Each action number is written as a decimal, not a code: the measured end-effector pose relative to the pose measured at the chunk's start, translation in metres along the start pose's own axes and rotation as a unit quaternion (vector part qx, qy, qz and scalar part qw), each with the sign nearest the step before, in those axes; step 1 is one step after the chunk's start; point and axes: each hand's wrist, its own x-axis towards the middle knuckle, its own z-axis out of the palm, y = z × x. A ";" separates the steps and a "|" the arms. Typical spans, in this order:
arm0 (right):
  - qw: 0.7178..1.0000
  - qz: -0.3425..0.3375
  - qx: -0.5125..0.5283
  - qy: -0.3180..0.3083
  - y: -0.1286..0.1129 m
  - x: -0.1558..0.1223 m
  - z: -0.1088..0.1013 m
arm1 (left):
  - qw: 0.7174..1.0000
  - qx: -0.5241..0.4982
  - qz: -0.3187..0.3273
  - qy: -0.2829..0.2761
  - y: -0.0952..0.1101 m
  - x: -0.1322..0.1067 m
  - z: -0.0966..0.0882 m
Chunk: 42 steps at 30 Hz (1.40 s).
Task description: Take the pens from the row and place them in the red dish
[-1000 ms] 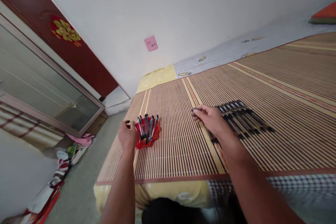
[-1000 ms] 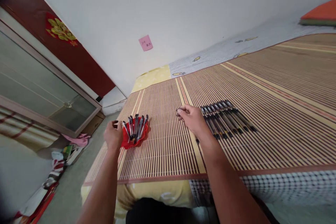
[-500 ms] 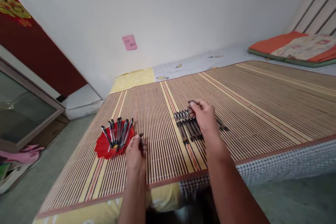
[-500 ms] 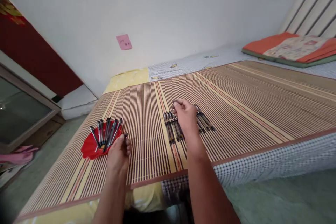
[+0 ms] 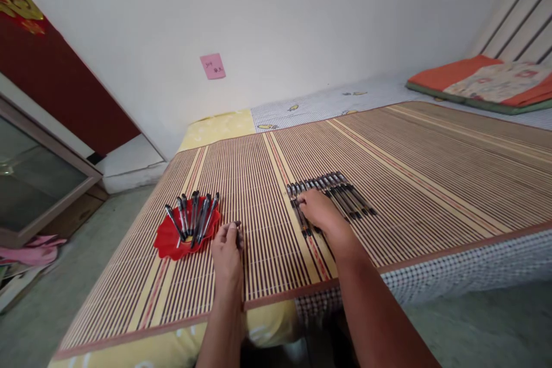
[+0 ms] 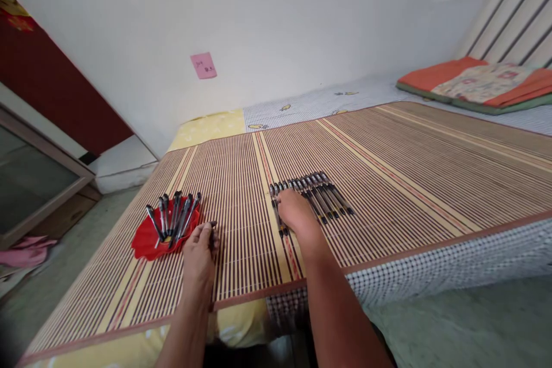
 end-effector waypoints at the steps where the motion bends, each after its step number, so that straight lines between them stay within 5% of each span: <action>1: 1.000 0.007 -0.010 -0.008 -0.002 0.000 0.001 | 1.000 -0.002 -0.001 -0.002 0.000 0.000 0.000; 12: 0.998 -0.010 -0.024 -0.054 -0.018 -0.005 0.002 | 1.000 -0.019 -0.019 0.000 0.005 -0.001 -0.001; 18: 0.998 0.026 -0.058 -0.014 -0.017 -0.002 0.008 | 1.000 0.002 -0.010 -0.017 0.000 -0.001 -0.002; 42: 0.996 0.039 -0.077 -0.029 -0.020 -0.003 0.012 | 0.999 0.003 -0.024 -0.028 -0.003 -0.002 0.001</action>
